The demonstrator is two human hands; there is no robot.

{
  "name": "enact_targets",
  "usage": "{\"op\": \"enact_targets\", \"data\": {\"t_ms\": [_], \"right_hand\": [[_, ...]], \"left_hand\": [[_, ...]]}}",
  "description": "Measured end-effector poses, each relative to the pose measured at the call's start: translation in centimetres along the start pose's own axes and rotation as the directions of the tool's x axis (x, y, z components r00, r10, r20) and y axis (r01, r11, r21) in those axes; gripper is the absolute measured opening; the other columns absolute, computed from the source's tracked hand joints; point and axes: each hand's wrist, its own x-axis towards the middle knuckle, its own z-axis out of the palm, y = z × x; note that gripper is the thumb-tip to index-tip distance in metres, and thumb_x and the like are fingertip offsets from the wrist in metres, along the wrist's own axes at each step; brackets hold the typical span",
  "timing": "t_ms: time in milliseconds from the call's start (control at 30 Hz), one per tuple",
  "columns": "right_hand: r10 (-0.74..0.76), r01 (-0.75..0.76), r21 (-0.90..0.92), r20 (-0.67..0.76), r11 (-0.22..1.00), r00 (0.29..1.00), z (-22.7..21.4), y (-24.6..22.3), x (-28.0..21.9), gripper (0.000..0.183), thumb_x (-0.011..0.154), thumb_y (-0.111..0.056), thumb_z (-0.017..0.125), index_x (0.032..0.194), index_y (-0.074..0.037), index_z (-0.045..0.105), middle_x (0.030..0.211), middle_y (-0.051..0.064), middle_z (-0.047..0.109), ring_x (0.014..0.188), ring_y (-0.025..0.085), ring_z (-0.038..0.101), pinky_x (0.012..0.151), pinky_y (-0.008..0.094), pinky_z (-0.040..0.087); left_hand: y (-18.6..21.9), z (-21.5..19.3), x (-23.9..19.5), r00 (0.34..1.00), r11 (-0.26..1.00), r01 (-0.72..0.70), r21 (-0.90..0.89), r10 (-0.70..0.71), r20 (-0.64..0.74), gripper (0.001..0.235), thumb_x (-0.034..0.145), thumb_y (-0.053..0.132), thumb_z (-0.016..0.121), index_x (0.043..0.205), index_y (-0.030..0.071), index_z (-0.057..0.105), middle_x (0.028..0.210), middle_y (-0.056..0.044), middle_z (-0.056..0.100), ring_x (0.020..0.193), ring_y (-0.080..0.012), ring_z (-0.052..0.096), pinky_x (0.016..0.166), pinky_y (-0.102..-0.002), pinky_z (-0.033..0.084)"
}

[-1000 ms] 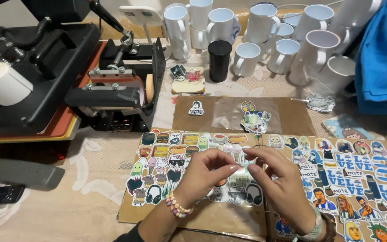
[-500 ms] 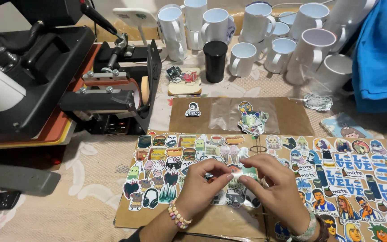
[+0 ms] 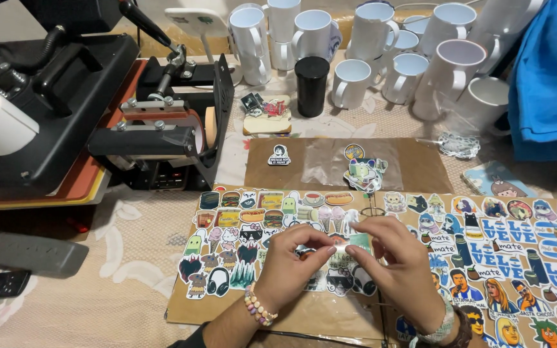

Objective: Peeling stickers and adhering them into a binder

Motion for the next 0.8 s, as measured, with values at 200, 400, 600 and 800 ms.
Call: {"op": "enact_targets", "data": {"t_ms": [200,400,600,800], "right_hand": [[-0.073,0.071,0.029,0.06,0.997,0.996,0.2,-0.2,0.0,0.009,0.083,-0.012,0.075,0.092,-0.01,0.077,0.092,0.005,0.077,0.081,0.014,0.071,0.058,0.022,0.052],[-0.033,0.033,0.01,0.039,0.999,0.999,0.2,-0.2,0.0,0.015,0.086,-0.017,0.073,0.099,-0.009,0.074,0.091,0.002,0.077,0.063,0.011,0.059,0.055,0.023,0.047],[-0.073,0.072,0.006,0.078,0.997,0.994,0.1,-0.2,0.2,0.006,0.089,-0.014,0.07,0.09,-0.009,0.072,0.087,0.003,0.073,0.074,0.014,0.066,0.06,0.024,0.048],[-0.013,0.013,-0.003,0.057,1.0,0.998,0.1,0.1,0.1,0.008,0.09,-0.013,0.067,0.09,-0.007,0.072,0.088,0.004,0.074,0.081,0.016,0.069,0.074,0.028,0.053]], "left_hand": [[-0.2,0.2,-0.1,0.999,0.999,-0.045,0.011,0.045,-0.011,0.005,0.083,0.008,0.079,0.084,0.011,0.075,0.084,-0.001,0.077,0.077,-0.012,0.068,0.072,-0.026,0.053],[-0.2,0.2,-0.2,0.998,0.998,-0.069,0.005,0.069,-0.011,0.006,0.083,0.007,0.079,0.085,0.011,0.076,0.085,-0.002,0.077,0.077,-0.0121,0.067,0.07,-0.026,0.052],[-0.5,0.3,-0.1,0.997,0.998,-0.067,0.009,0.068,-0.022,0.007,0.081,0.006,0.081,0.084,0.011,0.076,0.082,-0.001,0.076,0.075,-0.0118,0.066,0.071,-0.025,0.052],[0.7,0.5,-0.4,0.979,0.964,0.17,-0.204,-0.188,-0.072,0.061,0.085,0.012,0.074,0.139,0.003,0.047,0.09,-0.003,0.077,0.085,-0.0128,0.068,0.089,-0.029,0.053]]}}
